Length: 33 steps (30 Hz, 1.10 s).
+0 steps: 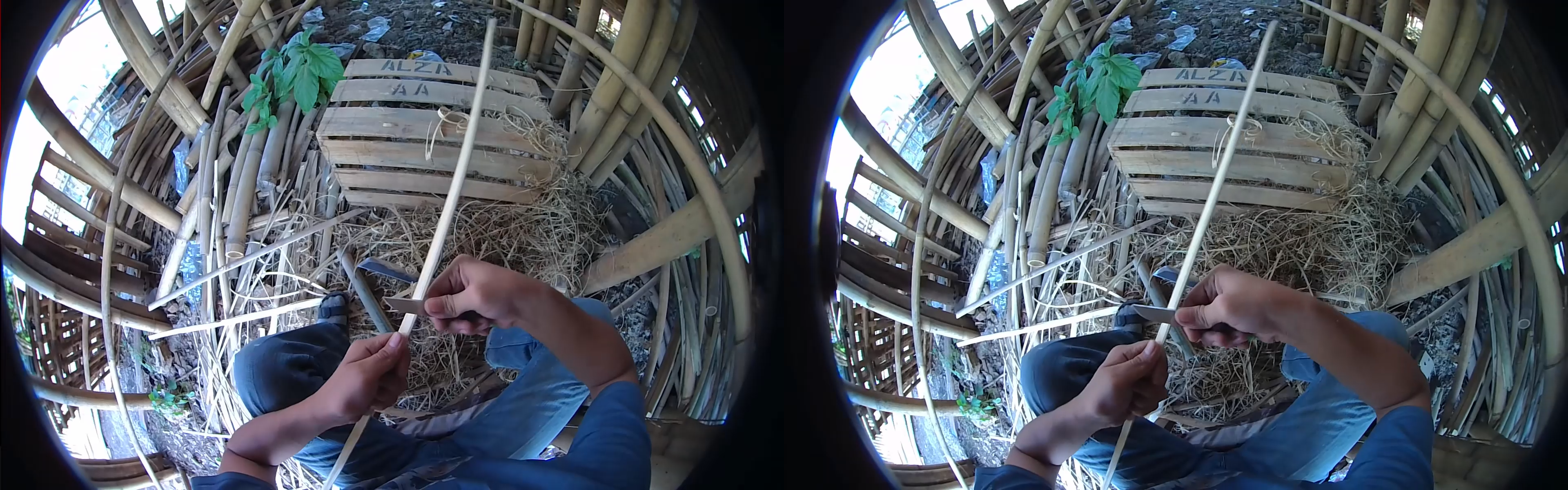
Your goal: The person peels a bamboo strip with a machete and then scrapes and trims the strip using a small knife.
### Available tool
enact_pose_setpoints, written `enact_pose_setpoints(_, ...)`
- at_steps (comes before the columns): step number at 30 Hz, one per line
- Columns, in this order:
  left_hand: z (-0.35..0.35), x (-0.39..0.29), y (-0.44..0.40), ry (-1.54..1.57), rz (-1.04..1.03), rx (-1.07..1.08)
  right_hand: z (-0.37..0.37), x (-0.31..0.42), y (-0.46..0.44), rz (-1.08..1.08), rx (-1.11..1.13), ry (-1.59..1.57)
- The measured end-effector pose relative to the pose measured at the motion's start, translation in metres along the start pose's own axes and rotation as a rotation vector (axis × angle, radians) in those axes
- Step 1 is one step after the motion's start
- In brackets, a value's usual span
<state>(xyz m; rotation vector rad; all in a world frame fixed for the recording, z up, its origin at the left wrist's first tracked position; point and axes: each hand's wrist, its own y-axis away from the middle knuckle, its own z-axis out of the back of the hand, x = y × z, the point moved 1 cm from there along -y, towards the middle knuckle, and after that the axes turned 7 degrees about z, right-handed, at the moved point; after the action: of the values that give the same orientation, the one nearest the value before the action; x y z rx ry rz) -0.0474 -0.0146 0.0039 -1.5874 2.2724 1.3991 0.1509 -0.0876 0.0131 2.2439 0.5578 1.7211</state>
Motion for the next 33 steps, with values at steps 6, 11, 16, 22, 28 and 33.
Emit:
enact_pose_setpoints(6,0.009,-0.006,0.005,-0.018,-0.215,-0.147,-0.02,-0.008,-0.016,0.667,-0.319,0.564)
enact_pose_setpoints(11,0.013,-0.016,0.011,-0.124,-0.54,-0.375,-0.052,-0.005,-0.026,1.004,-0.659,0.803)
enact_pose_setpoints(16,0.009,-0.026,0.002,-0.111,-0.566,-0.57,-0.065,-0.006,-0.039,0.916,-0.77,0.929)
enact_pose_setpoints(22,0.008,-0.026,-0.014,-0.143,-0.496,-0.587,-0.05,-0.012,-0.029,0.827,-0.769,0.971)
enact_pose_setpoints(28,0.0,-0.026,-0.02,-0.163,-0.425,-0.536,-0.03,-0.028,-0.043,1.057,-0.871,1.072)
enact_pose_setpoints(33,-0.015,-0.029,-0.018,-0.182,-0.364,-0.402,-0.024,-0.026,-0.037,1.029,-0.886,1.207)
